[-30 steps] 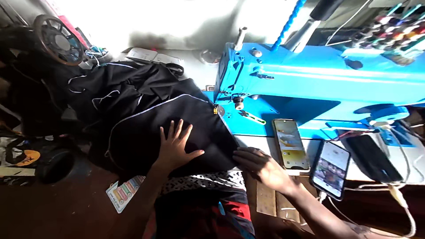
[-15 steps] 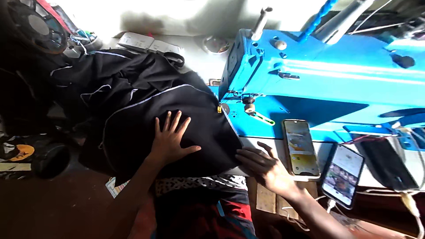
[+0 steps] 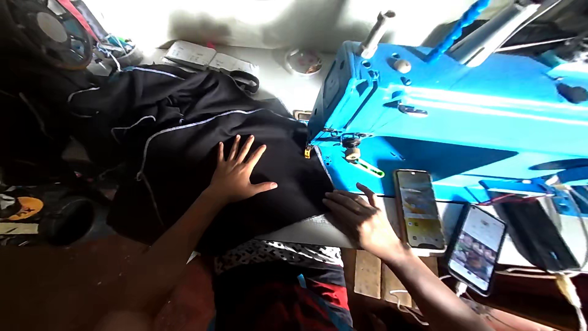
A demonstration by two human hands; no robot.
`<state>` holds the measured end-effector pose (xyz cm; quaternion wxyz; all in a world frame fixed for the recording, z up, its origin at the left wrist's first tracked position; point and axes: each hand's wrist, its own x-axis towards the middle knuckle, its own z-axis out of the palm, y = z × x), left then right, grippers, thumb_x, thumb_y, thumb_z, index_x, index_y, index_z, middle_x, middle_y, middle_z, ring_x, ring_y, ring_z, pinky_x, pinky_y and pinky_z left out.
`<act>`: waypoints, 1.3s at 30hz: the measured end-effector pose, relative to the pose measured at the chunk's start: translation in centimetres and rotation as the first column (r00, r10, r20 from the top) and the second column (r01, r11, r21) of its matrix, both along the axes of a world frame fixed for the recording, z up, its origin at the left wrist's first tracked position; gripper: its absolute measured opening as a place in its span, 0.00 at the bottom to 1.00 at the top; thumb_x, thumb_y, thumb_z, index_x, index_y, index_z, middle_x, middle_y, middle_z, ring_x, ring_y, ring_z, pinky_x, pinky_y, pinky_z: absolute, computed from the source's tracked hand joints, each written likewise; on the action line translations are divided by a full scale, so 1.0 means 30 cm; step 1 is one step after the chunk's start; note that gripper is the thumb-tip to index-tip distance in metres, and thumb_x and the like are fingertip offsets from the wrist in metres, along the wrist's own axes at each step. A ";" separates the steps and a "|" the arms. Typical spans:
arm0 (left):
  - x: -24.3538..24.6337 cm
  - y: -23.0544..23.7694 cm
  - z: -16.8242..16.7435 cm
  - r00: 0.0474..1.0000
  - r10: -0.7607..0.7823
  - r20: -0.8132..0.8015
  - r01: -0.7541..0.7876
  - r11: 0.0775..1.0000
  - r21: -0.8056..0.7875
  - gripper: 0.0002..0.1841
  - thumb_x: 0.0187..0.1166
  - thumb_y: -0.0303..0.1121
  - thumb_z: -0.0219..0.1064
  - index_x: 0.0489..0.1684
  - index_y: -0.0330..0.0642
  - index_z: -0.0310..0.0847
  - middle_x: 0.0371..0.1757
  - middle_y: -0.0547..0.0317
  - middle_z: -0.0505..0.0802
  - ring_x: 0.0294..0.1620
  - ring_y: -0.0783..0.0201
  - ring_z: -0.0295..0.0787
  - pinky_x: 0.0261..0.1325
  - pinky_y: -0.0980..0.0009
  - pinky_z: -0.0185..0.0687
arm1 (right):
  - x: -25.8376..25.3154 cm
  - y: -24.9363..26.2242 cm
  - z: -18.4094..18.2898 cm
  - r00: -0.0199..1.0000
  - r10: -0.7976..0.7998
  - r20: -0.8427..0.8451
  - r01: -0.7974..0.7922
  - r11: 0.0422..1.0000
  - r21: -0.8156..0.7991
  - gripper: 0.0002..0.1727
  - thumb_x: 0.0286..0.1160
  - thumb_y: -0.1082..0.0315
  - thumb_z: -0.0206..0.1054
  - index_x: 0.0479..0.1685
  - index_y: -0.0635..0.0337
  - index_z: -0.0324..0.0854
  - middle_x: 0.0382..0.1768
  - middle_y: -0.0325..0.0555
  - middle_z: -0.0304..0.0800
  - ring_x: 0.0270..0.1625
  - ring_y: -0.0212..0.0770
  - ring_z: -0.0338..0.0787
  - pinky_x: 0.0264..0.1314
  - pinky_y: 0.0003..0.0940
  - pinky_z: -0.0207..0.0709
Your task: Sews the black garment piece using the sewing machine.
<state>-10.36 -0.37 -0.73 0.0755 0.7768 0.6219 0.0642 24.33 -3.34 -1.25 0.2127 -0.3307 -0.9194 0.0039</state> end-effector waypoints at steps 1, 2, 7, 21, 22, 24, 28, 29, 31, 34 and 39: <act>-0.004 0.013 0.001 1.000 -0.003 0.004 0.003 1.000 -0.011 0.58 0.61 0.87 0.46 0.95 0.61 0.55 0.97 0.50 0.54 0.97 0.38 0.36 0.86 0.23 0.23 | -0.004 0.005 0.000 1.000 -0.009 0.003 0.009 1.000 0.002 0.17 0.88 0.67 0.54 0.61 0.51 0.90 0.65 0.42 0.93 0.71 0.46 0.89 0.81 0.62 0.66; -0.007 0.026 0.004 1.000 -0.006 0.009 0.007 1.000 -0.018 0.59 0.61 0.88 0.46 0.94 0.61 0.55 0.96 0.49 0.55 0.97 0.38 0.37 0.86 0.22 0.24 | -0.008 0.010 0.001 1.000 -0.016 0.008 0.016 1.000 -0.002 0.18 0.88 0.68 0.54 0.61 0.51 0.89 0.65 0.42 0.93 0.71 0.46 0.89 0.81 0.63 0.66; -0.019 0.080 0.007 0.999 -0.027 0.032 0.027 1.000 -0.008 0.58 0.62 0.87 0.47 0.94 0.60 0.57 0.96 0.48 0.56 0.97 0.37 0.38 0.86 0.22 0.25 | -0.030 0.043 0.008 0.999 -0.038 -0.002 0.038 0.999 -0.027 0.20 0.85 0.71 0.51 0.62 0.53 0.89 0.66 0.45 0.92 0.71 0.50 0.88 0.80 0.64 0.67; -0.045 0.233 0.016 0.998 -0.051 0.041 0.051 0.999 -0.006 0.58 0.64 0.85 0.50 0.94 0.56 0.56 0.96 0.47 0.54 0.97 0.38 0.35 0.86 0.22 0.22 | -0.067 0.158 0.003 0.995 -0.103 -0.009 0.103 0.993 -0.054 0.22 0.80 0.75 0.51 0.61 0.57 0.90 0.66 0.47 0.92 0.73 0.51 0.87 0.83 0.64 0.65; -0.047 0.242 0.013 0.998 -0.053 0.033 0.053 0.999 -0.001 0.58 0.64 0.85 0.49 0.94 0.56 0.56 0.96 0.47 0.54 0.97 0.39 0.34 0.87 0.23 0.22 | -0.070 0.165 0.003 0.994 -0.112 -0.004 0.112 0.992 -0.051 0.22 0.81 0.74 0.51 0.61 0.56 0.90 0.67 0.47 0.91 0.74 0.51 0.87 0.82 0.63 0.65; -0.052 0.268 0.004 0.998 -0.069 0.013 0.068 0.997 0.025 0.58 0.64 0.85 0.48 0.94 0.55 0.56 0.96 0.44 0.54 0.97 0.39 0.34 0.89 0.27 0.23 | -0.077 0.174 0.005 0.991 -0.134 0.004 0.134 0.989 -0.058 0.22 0.81 0.75 0.52 0.63 0.57 0.89 0.68 0.48 0.90 0.73 0.52 0.87 0.79 0.65 0.67; -0.068 0.345 -0.007 0.991 -0.128 -0.030 0.129 0.991 0.024 0.58 0.66 0.84 0.48 0.94 0.50 0.56 0.95 0.38 0.55 0.97 0.38 0.37 0.95 0.43 0.35 | -0.087 0.198 0.005 0.984 -0.174 0.032 0.177 0.980 -0.094 0.23 0.78 0.76 0.54 0.66 0.56 0.88 0.72 0.48 0.88 0.76 0.53 0.85 0.82 0.67 0.63; -0.070 0.360 -0.006 0.990 -0.137 -0.026 0.138 0.990 0.010 0.59 0.66 0.84 0.48 0.94 0.49 0.55 0.95 0.38 0.55 0.97 0.39 0.37 0.95 0.44 0.36 | -0.089 0.204 0.005 0.984 -0.177 0.036 0.180 0.979 -0.094 0.22 0.79 0.76 0.54 0.67 0.56 0.87 0.72 0.48 0.87 0.76 0.53 0.84 0.82 0.67 0.63; -0.072 0.387 -0.001 0.988 -0.154 -0.029 0.154 0.988 0.006 0.58 0.66 0.83 0.50 0.94 0.49 0.56 0.95 0.39 0.55 0.97 0.39 0.39 0.94 0.45 0.38 | -0.094 0.218 -0.001 0.982 -0.186 0.039 0.188 0.979 -0.079 0.22 0.79 0.75 0.55 0.68 0.56 0.87 0.72 0.47 0.88 0.76 0.53 0.85 0.82 0.68 0.63; -0.074 0.414 0.011 0.984 -0.176 -0.041 0.177 0.984 0.019 0.56 0.70 0.81 0.52 0.93 0.47 0.56 0.95 0.40 0.56 0.96 0.40 0.42 0.94 0.45 0.40 | -0.099 0.241 -0.005 0.980 -0.191 0.048 0.194 0.978 -0.079 0.24 0.77 0.78 0.56 0.68 0.56 0.87 0.73 0.47 0.87 0.77 0.53 0.84 0.84 0.68 0.60; -0.079 0.449 0.018 0.984 -0.176 -0.030 0.177 0.983 0.039 0.55 0.70 0.80 0.51 0.94 0.48 0.56 0.95 0.40 0.56 0.96 0.41 0.44 0.94 0.44 0.44 | -0.112 0.272 0.005 0.976 -0.212 0.056 0.217 0.972 -0.090 0.23 0.80 0.76 0.55 0.69 0.54 0.86 0.71 0.48 0.88 0.77 0.54 0.84 0.87 0.66 0.57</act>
